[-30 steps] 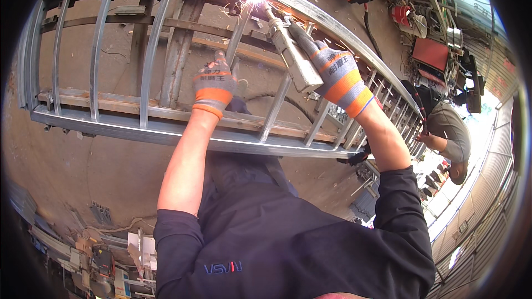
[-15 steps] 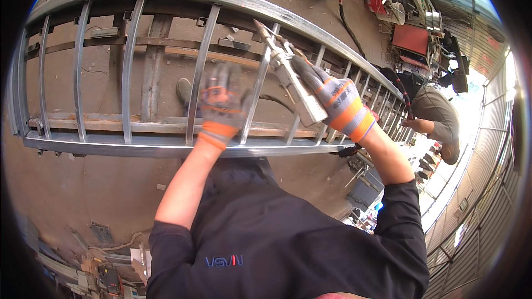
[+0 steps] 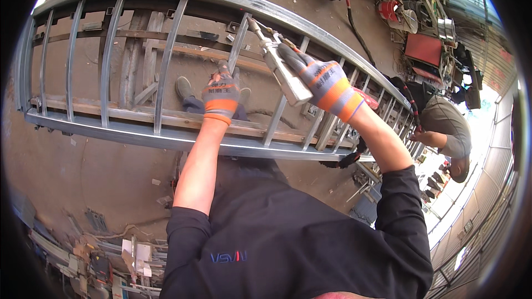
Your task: The person welds joints on a large metal frame using a handheld welding torch. They move along the frame, positioning the torch at various joints and applying welds while wearing gloves.
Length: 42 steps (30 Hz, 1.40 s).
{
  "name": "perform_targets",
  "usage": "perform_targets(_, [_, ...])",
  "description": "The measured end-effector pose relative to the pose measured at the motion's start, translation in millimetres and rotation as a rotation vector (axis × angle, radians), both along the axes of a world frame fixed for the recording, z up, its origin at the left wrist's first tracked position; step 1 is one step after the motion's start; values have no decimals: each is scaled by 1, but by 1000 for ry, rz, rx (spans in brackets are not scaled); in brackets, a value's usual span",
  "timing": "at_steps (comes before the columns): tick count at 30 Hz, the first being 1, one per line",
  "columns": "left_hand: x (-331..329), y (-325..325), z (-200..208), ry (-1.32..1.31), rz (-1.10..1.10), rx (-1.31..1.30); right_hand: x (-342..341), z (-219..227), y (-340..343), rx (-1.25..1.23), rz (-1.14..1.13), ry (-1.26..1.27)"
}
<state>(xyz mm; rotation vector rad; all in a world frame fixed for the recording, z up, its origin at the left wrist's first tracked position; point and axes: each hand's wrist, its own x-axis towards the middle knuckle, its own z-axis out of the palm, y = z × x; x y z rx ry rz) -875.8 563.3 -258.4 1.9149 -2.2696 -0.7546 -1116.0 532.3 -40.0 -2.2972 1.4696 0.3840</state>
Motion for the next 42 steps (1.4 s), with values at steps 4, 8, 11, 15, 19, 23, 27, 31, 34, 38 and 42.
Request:
perform_targets(4, [-1,-5,0,-34,-37,-109,-3,-17,-6,-3,5,-29])
perform_targets(8, [-4,-8,5,-40,19,2,-8,-23,-9,-10,31,38])
perform_targets(11, [-4,-6,9,-5,13,-48,-7,-22,-10,-82,22,-122])
perform_targets(15, [-4,-7,9,22,29,-74,1,-22,-12,-49,-41,-110])
perform_targets(19, [-4,-7,6,38,35,-59,3,-21,-12,-34,-36,-59])
perform_targets(23, [-4,-5,3,34,30,-128,2,-21,-12,-43,-20,-43])
perform_targets(27, [-1,-6,3,67,19,-66,4,-22,-13,-51,-22,-23])
perform_targets(31, [0,-9,1,35,-9,96,5,-24,-15,-56,-29,-42])
perform_targets(34, [-1,-9,-1,13,3,116,3,-26,-15,-70,-20,-63])
perform_targets(38, [0,-6,-4,19,-8,73,-3,-29,-12,-47,-17,-31])
perform_targets(42, [0,-4,-6,11,-16,-17,-7,-32,-10,-96,9,-55])
